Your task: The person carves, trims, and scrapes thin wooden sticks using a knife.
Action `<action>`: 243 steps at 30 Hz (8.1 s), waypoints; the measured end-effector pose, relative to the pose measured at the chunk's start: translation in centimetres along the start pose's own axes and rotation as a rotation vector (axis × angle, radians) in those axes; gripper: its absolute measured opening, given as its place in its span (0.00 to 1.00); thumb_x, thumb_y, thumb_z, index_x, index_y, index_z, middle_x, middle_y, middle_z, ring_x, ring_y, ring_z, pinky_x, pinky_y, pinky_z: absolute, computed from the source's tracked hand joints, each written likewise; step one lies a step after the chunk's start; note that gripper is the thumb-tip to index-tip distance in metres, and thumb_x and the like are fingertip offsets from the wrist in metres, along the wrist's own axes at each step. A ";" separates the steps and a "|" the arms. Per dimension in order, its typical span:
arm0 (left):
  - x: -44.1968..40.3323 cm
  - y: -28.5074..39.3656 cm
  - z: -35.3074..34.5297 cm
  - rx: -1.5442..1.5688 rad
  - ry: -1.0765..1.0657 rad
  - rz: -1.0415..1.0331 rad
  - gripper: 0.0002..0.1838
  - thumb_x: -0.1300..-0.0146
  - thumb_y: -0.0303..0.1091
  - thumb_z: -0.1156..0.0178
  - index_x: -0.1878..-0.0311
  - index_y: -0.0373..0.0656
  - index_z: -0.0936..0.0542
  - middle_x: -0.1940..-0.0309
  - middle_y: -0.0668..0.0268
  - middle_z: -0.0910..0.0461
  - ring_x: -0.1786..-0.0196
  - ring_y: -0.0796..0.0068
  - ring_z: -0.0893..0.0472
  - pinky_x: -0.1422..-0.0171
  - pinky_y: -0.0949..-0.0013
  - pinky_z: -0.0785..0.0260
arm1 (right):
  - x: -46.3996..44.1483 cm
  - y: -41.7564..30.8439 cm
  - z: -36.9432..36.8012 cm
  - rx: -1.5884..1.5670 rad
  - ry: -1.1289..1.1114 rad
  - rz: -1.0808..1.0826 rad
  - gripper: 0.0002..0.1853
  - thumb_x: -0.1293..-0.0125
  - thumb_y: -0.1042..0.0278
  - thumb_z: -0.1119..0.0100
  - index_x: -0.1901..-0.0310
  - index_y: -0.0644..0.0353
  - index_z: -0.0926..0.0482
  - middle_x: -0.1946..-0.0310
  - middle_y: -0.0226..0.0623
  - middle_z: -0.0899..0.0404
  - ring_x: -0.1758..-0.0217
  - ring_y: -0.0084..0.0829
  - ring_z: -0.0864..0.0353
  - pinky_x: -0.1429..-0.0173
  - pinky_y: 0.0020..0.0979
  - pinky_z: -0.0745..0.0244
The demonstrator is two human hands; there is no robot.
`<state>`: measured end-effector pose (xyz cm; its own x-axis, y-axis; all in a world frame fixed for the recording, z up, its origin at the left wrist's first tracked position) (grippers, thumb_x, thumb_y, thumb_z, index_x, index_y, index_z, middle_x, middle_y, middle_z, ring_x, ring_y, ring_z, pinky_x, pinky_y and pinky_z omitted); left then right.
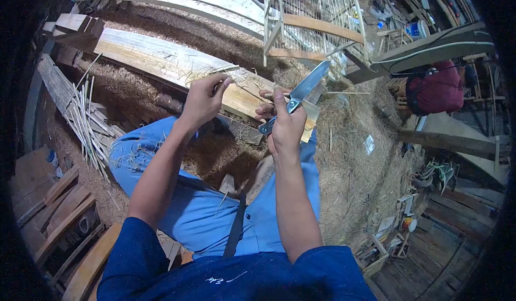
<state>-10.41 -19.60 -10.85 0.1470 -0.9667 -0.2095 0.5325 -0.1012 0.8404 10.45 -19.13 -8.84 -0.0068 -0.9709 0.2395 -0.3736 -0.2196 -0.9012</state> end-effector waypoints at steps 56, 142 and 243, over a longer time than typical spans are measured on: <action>-0.5 -2.9 5.4 0.738 0.426 0.385 0.20 0.24 0.29 0.33 0.34 0.38 0.24 0.55 0.58 0.13 0.60 0.75 0.14 0.59 0.70 0.18 | -0.3 2.4 5.6 0.170 -0.003 -0.034 0.09 0.26 0.66 0.27 0.55 0.63 0.15 0.78 0.24 0.21 0.82 0.14 0.30 0.80 0.22 0.40; 28.1 9.0 4.0 0.647 0.417 0.896 0.12 0.16 0.35 0.43 0.52 0.35 0.18 0.79 0.68 0.20 0.83 0.89 0.33 0.78 0.78 0.45 | 15.7 6.3 -1.3 0.726 -0.728 0.419 0.19 0.35 0.73 0.28 0.43 0.42 0.09 0.67 0.36 0.18 0.69 0.40 0.14 0.65 0.41 0.21; 34.4 15.5 3.5 0.497 0.423 1.032 0.16 0.17 0.38 0.42 0.52 0.35 0.12 0.82 0.75 0.26 0.82 0.89 0.34 0.78 0.78 0.47 | 10.2 7.6 -1.5 0.856 -0.584 0.372 0.23 0.24 0.67 0.36 0.30 0.37 0.17 0.64 0.50 0.16 0.64 0.52 0.14 0.56 0.48 0.21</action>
<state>-0.04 -55.22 -3.26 0.6214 -0.5031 0.6007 -0.3573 0.5004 0.7887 6.12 -30.57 -12.66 0.5385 -0.8363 -0.1034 0.3290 0.3216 -0.8879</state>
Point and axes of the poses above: each hand's wrist, its own x-axis away from the middle knuckle, its own z-axis out of the back of the hand, y = z × x, the point moved 3 cm from there along -x, towards the middle knuckle
